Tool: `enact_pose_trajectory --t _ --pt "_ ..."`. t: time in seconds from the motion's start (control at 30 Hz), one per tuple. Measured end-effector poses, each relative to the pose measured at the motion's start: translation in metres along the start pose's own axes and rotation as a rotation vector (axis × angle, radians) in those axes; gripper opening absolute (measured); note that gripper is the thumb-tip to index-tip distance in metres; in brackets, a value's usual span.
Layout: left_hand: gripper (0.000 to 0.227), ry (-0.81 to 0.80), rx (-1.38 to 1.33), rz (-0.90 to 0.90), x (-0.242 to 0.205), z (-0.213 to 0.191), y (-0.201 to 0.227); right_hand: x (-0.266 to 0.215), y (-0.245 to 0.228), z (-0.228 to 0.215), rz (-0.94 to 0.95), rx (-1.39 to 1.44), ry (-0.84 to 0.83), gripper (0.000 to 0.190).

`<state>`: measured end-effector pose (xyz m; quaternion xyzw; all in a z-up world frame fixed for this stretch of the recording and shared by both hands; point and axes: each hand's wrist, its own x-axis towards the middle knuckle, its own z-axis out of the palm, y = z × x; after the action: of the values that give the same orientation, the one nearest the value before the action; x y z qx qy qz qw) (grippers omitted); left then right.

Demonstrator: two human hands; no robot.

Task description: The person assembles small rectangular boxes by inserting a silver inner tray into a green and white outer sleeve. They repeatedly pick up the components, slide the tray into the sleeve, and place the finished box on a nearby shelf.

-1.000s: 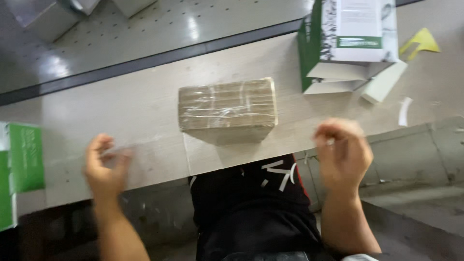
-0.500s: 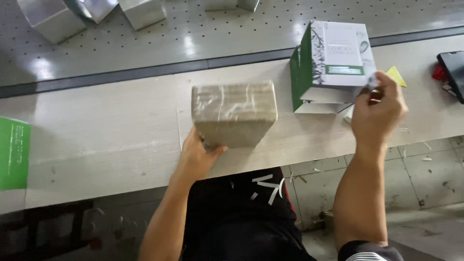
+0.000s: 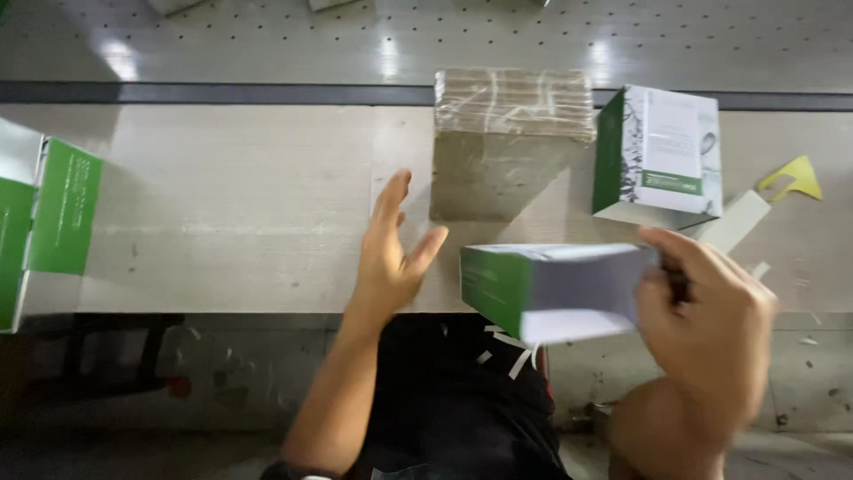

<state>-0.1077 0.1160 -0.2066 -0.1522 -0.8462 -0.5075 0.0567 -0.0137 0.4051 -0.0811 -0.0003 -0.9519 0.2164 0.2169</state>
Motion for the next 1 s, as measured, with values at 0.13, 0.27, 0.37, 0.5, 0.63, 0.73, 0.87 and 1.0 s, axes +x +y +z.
enact_pose_trajectory --t 0.13,0.27,0.37,0.5,0.63,0.73,0.87,1.0 --pt "0.098 -0.076 -0.339 0.165 -0.038 -0.012 0.041 0.021 -0.033 0.026 -0.077 0.140 -0.071 0.039" --pt "0.101 -0.166 -0.405 0.022 -0.032 -0.012 0.041 0.025 -0.043 0.044 -0.041 0.313 -0.080 0.030" --pt "0.083 -0.148 -0.397 0.145 -0.024 -0.016 0.023 0.010 -0.013 0.070 -0.045 0.761 -0.129 0.093" --pt "0.076 -0.239 -0.482 0.274 -0.020 -0.024 0.018 -0.014 0.016 0.099 -0.134 0.841 -0.252 0.124" --pt "0.063 -0.287 -0.460 0.305 -0.020 -0.026 0.020 -0.026 0.016 0.116 -0.086 0.768 -0.259 0.095" --pt "0.076 -0.321 -0.433 0.249 -0.012 -0.034 0.023 -0.031 0.026 0.129 0.056 0.845 -0.276 0.078" --pt "0.095 -0.613 -0.177 -0.017 0.006 -0.073 0.036 -0.038 0.034 0.141 0.062 0.796 -0.256 0.091" --pt "0.092 -0.601 0.023 0.001 0.026 -0.100 0.042 -0.045 0.072 0.180 -0.065 0.699 -0.239 0.085"
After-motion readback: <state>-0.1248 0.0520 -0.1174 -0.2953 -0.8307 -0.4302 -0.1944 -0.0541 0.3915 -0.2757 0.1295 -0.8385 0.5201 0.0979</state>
